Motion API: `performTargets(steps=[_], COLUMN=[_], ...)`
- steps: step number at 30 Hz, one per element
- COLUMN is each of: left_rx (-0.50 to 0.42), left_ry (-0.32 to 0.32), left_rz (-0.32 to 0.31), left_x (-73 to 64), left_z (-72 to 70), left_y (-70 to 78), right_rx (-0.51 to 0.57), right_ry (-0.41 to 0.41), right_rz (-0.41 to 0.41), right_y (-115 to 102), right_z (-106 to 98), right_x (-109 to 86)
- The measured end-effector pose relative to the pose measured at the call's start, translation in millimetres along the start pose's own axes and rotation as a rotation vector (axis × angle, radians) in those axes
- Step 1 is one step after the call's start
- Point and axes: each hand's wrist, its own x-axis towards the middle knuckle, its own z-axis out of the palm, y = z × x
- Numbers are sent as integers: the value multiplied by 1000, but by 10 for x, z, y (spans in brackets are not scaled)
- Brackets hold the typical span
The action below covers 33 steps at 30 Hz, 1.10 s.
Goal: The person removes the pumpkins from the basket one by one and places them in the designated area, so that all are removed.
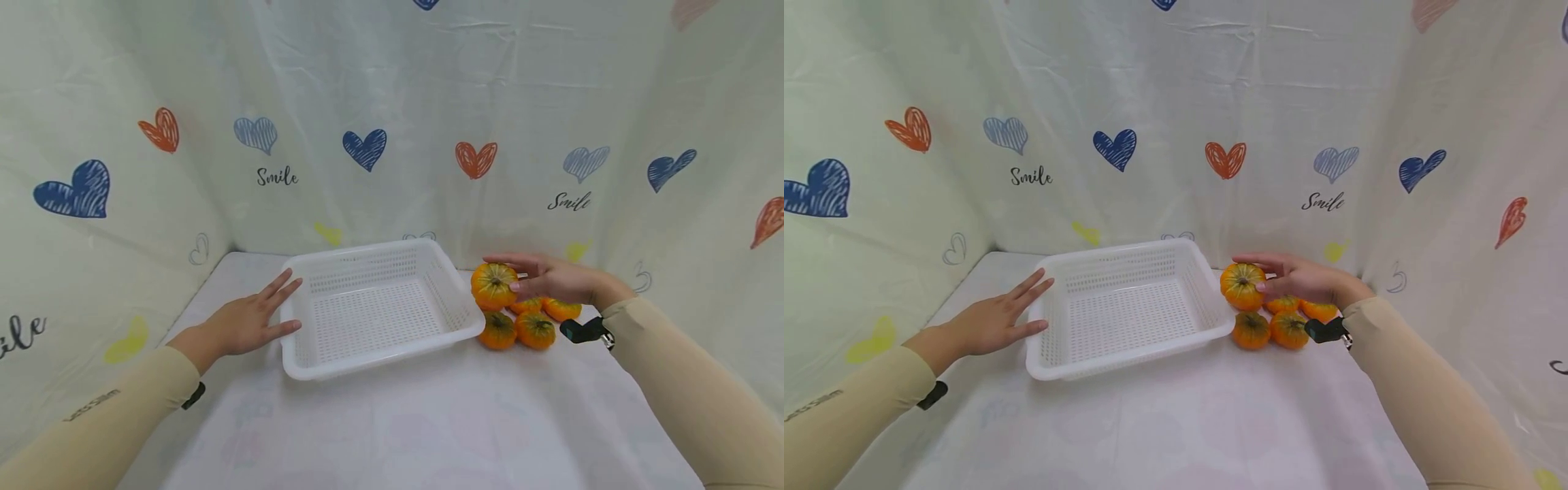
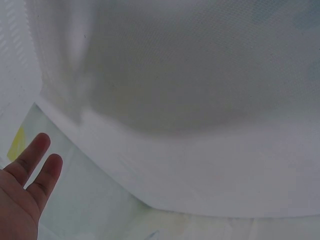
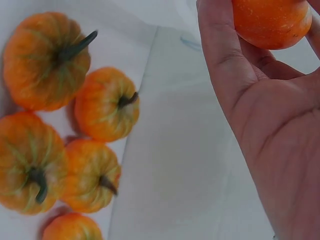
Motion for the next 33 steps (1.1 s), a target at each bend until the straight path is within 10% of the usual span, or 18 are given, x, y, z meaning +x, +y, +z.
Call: performTargets(steps=[33], left_rx=[-5], left_ry=[12], left_rz=[18], left_x=[6], left_z=[11], left_y=[-12], right_rx=[210], right_ry=[164], right_rz=[122], right_y=[854], right_z=[-137], right_x=[-692])
